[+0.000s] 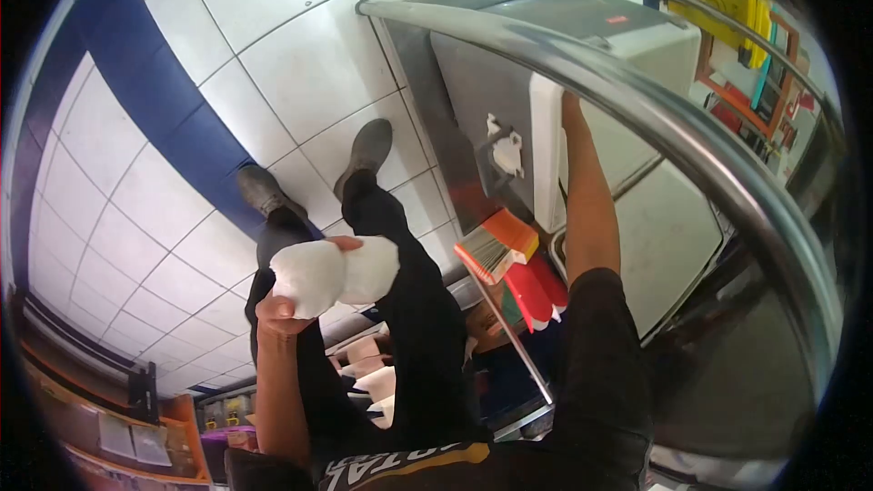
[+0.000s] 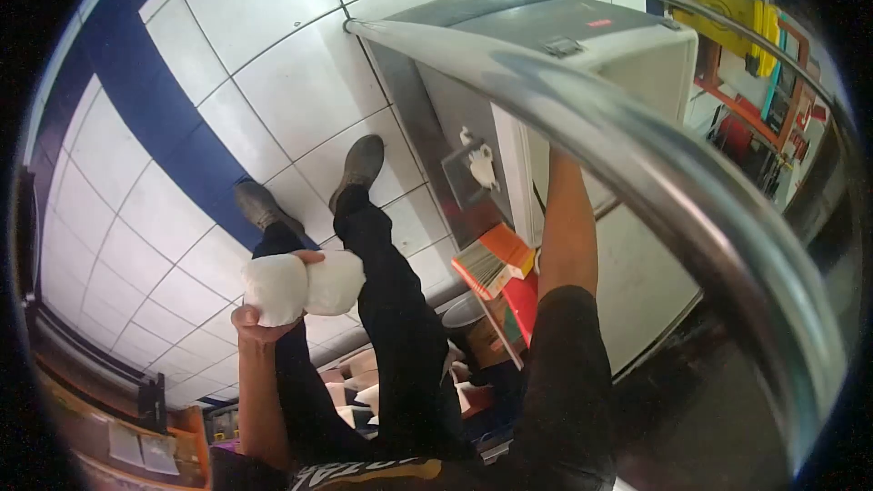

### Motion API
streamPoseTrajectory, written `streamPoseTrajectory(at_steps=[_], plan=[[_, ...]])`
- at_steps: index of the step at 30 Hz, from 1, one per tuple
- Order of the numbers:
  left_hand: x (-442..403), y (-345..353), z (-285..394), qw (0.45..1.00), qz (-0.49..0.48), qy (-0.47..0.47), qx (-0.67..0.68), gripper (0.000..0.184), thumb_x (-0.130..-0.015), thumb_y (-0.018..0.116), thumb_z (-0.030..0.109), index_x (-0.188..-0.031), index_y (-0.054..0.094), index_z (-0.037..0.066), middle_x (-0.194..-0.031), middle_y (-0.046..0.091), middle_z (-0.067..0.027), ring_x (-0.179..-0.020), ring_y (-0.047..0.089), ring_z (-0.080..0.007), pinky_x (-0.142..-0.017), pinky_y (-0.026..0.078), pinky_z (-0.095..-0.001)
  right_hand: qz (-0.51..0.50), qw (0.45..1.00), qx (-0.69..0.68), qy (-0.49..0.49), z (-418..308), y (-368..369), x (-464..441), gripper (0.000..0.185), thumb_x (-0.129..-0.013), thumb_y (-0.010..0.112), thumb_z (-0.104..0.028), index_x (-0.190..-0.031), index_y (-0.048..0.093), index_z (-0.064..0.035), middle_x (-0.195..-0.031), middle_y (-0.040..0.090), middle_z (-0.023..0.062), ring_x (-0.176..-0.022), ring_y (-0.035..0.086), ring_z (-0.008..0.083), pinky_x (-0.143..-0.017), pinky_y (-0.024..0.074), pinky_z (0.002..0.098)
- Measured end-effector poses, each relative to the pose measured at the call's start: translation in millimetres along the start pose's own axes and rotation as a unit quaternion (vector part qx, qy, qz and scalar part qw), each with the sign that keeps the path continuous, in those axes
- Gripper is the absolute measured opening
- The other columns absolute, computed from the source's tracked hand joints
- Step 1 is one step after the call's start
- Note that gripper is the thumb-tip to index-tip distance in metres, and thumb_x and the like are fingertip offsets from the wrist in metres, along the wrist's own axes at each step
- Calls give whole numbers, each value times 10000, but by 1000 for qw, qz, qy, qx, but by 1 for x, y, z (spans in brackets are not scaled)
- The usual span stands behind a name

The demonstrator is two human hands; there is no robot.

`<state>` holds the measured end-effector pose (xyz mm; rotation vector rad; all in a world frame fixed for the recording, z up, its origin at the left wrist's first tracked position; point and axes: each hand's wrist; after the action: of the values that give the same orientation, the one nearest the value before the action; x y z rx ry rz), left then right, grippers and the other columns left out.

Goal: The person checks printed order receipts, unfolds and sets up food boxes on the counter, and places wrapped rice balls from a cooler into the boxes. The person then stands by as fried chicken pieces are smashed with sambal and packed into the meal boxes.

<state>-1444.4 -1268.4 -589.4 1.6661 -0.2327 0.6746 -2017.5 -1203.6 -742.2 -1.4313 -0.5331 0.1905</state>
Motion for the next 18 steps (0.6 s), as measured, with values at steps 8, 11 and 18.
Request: streamPoseTrajectory(at_steps=[8,11,18], plan=[[177,110,-1,989,-11,-109,-95,1069,-606,782,492,-1422,385,-74,-1392,478,-258,-1267,526,-397,-1049,463,-526,-67,687,-702,175,3,-193,314,511,-931,595,-339,-1338,489,-49,-1303,577,187,-1138,598,297,-904,508,426],[234,196,-7,964,-40,-199,-171,1086,-606,795,503,-1439,378,-56,-1422,451,-231,-1350,432,-401,-1098,386,-568,-163,387,-867,267,-15,-310,495,405,-952,539,-348,-1260,549,-83,-1166,661,192,-968,693,353,-763,575,505],[357,306,-83,844,-66,-361,-391,1032,-662,734,603,-1457,397,39,-1448,427,-222,-1347,410,-453,-1002,386,-722,38,91,-963,251,68,-441,892,538,-890,533,-413,-1327,552,-100,-1233,661,183,-1071,652,418,-742,539,482]])
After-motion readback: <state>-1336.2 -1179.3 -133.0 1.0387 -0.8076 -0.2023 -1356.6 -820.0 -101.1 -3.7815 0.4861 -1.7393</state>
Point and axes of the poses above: each hand's wrist, its own x-axis away from the middle knuckle, its own y-axis out of the palm, z = x × y
